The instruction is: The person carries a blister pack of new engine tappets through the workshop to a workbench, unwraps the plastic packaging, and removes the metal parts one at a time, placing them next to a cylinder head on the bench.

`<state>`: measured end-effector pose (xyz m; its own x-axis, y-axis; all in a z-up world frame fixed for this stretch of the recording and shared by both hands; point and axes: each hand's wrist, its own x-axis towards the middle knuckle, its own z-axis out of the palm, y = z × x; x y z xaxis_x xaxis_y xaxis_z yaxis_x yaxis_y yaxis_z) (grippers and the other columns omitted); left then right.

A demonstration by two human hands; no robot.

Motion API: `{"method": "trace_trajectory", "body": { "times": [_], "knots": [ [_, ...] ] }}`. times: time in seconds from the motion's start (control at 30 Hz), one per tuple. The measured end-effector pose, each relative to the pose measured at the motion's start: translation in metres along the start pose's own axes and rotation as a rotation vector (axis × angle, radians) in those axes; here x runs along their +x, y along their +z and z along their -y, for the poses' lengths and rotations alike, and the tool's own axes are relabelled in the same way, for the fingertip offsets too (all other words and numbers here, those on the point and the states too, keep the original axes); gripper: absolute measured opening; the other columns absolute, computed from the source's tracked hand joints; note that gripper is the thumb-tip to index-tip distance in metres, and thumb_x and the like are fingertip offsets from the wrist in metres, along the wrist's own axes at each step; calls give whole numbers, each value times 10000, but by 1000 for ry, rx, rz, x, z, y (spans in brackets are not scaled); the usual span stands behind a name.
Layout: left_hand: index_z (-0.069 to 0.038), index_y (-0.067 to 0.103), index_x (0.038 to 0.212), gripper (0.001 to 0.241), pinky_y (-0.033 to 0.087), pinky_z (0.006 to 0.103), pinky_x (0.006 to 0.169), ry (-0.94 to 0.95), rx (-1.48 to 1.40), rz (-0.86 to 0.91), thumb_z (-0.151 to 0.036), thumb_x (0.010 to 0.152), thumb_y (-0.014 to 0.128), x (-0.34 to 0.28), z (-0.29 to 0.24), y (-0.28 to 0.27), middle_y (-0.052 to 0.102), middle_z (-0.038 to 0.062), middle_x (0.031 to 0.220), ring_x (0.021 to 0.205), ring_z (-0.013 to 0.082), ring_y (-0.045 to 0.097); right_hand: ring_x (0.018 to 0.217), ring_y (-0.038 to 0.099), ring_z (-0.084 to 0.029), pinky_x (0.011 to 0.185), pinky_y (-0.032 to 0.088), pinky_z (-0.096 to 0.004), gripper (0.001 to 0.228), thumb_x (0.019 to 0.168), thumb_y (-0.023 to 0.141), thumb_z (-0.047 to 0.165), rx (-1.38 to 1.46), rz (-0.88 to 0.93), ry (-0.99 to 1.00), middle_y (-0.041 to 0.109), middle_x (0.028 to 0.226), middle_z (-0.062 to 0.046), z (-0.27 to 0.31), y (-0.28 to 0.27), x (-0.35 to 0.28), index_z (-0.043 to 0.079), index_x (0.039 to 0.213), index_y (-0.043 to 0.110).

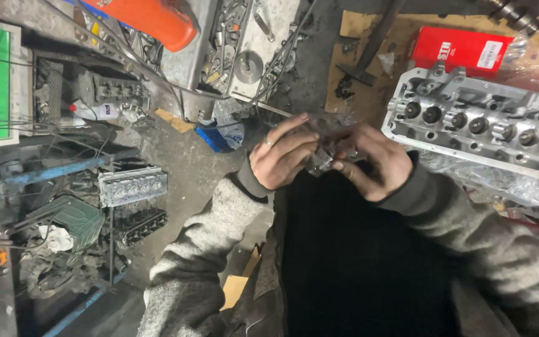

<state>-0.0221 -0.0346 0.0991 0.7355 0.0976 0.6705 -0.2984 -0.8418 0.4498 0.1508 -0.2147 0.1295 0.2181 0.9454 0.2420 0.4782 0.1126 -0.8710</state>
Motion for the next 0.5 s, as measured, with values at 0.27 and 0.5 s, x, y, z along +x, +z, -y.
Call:
{"method": "trace_trajectory", "body": {
  "times": [0.27, 0.5],
  "knots": [
    [-55, 733, 1166, 298, 533, 459, 1140, 2, 23, 208, -114, 892, 835, -45, 47, 27, 657, 93, 1283, 1390, 305, 505, 1054, 731, -208, 928, 620, -321, 387, 928, 709, 46, 352, 268, 341, 694, 1170, -110, -79, 25, -3, 3, 1299, 609],
    [-57, 668, 1255, 360, 472, 534, 1178, 39, -12, 354, -3, 903, 723, -42, 72, 44, 593, 126, 1270, 1287, 309, 572, 1085, 704, -263, 913, 590, -373, 457, 921, 658, 41, 237, 130, 352, 676, 1217, -180, -104, 39, 0, -28, 1365, 573]
  ]
}}
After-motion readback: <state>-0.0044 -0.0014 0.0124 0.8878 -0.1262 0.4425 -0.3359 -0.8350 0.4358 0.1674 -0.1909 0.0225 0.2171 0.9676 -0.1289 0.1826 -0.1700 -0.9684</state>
